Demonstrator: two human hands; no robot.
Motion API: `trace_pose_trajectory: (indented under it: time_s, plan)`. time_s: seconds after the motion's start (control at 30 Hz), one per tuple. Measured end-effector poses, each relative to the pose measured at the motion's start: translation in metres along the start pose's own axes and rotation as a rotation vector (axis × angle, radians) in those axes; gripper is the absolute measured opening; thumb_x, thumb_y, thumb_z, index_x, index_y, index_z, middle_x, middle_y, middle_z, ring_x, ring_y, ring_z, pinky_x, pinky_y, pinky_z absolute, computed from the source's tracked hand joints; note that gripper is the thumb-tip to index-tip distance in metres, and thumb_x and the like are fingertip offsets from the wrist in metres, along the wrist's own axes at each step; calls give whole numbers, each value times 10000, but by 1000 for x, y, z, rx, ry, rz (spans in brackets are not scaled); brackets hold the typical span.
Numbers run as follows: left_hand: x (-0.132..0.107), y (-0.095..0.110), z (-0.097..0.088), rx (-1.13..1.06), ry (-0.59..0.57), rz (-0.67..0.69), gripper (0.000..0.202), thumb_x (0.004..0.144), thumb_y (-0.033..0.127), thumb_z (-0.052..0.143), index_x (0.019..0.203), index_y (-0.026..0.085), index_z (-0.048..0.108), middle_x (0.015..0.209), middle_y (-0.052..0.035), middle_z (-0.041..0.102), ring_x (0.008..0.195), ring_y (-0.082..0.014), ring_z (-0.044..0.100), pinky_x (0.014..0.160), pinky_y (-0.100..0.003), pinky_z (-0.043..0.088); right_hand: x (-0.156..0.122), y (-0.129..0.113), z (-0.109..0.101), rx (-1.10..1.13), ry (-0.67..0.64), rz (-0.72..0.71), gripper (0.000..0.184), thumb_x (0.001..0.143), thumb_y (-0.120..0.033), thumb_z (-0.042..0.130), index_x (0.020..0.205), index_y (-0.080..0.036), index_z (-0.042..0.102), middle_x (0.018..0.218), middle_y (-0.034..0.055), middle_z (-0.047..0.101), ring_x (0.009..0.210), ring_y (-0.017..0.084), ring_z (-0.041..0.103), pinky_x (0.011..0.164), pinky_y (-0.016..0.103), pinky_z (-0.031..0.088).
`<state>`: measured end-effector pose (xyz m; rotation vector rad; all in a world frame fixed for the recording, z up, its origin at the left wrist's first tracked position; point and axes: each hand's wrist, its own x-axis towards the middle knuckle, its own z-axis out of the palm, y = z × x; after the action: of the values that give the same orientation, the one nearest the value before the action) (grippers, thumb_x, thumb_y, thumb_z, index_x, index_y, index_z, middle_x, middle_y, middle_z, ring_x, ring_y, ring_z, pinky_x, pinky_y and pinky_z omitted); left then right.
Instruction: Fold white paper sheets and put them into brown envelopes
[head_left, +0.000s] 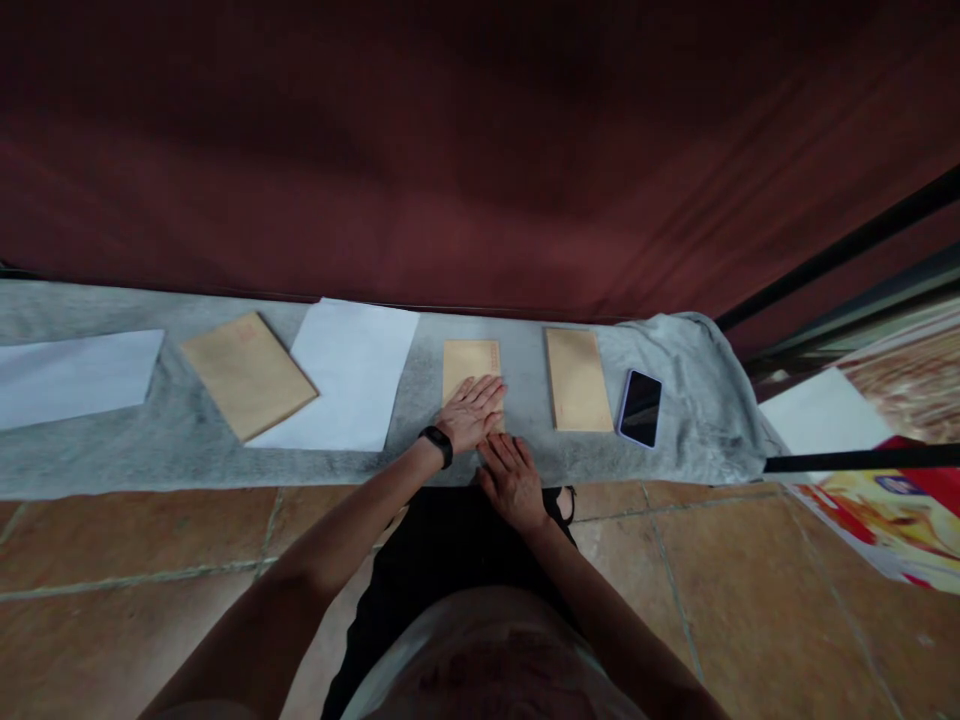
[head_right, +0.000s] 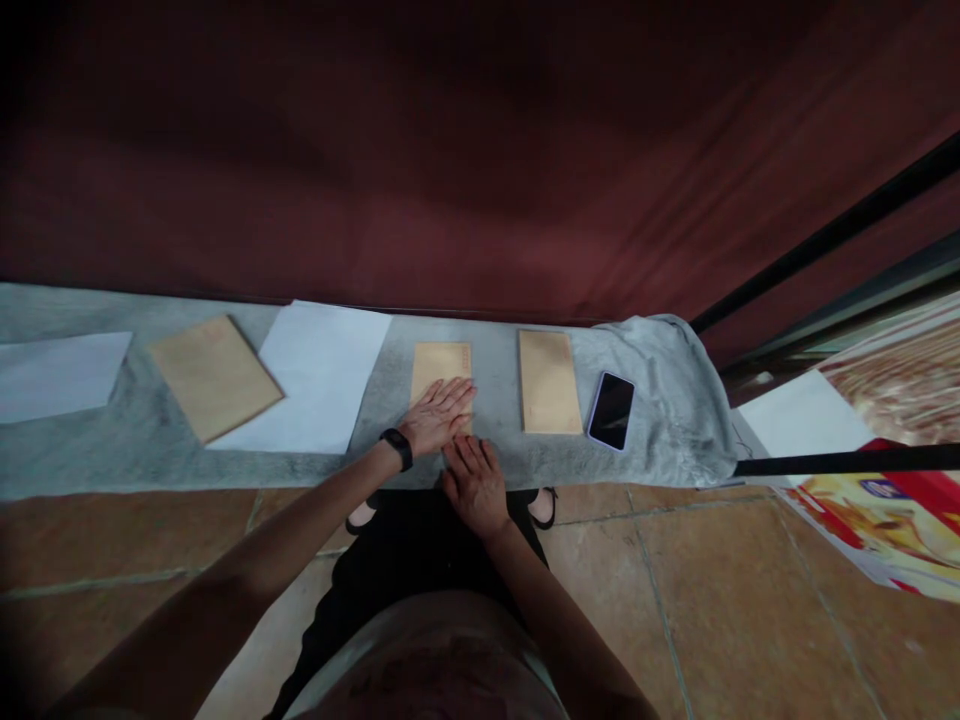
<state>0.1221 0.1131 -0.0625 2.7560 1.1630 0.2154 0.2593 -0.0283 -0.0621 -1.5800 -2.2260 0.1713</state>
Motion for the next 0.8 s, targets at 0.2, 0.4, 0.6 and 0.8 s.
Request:
trace_pose_trajectory:
  time_s: [0.2, 0.4, 0.6, 0.8]
  plan:
    - [-10, 5, -2, 5, 19, -40, 548, 1023, 366, 296, 1550, 224, 341, 1634, -11, 298, 1529, -210, 196, 1264, -464, 124, -2, 1, 0, -5, 9, -9, 451, 1005, -330, 494, 1435, -198, 523, 1474, 86, 546, 1407, 248, 447, 1212, 475, 297]
    - [-29, 12, -6, 14, 44, -105, 552, 1028, 371, 285, 1547, 199, 357, 1635, -45, 290, 1529, -234, 197, 1263, -480, 135, -4, -1, 0, -20, 22, -8, 453, 1000, -301, 504, 1440, -197, 516, 1493, 85, 524, 1409, 246, 443, 1215, 475, 283]
    - [-48, 16, -9, 15, 56, -90, 556, 1016, 358, 314, 1555, 226, 345, 1636, -45, 283, 1532, -251, 185, 1256, -497, 151, -7, -1, 1, -19, 39, 7, 473, 1001, -265, 477, 1469, -197, 480, 1490, 83, 526, 1402, 245, 456, 1209, 483, 283]
    - [-67, 18, -12, 29, 60, -52, 549, 1026, 369, 317, 1565, 262, 312, 1642, -29, 272, 1532, -235, 185, 1255, -491, 134, -15, 3, 3, -21, 76, 18, 479, 1007, -243, 450, 1480, -168, 460, 1490, 104, 521, 1401, 250, 462, 1198, 488, 293]
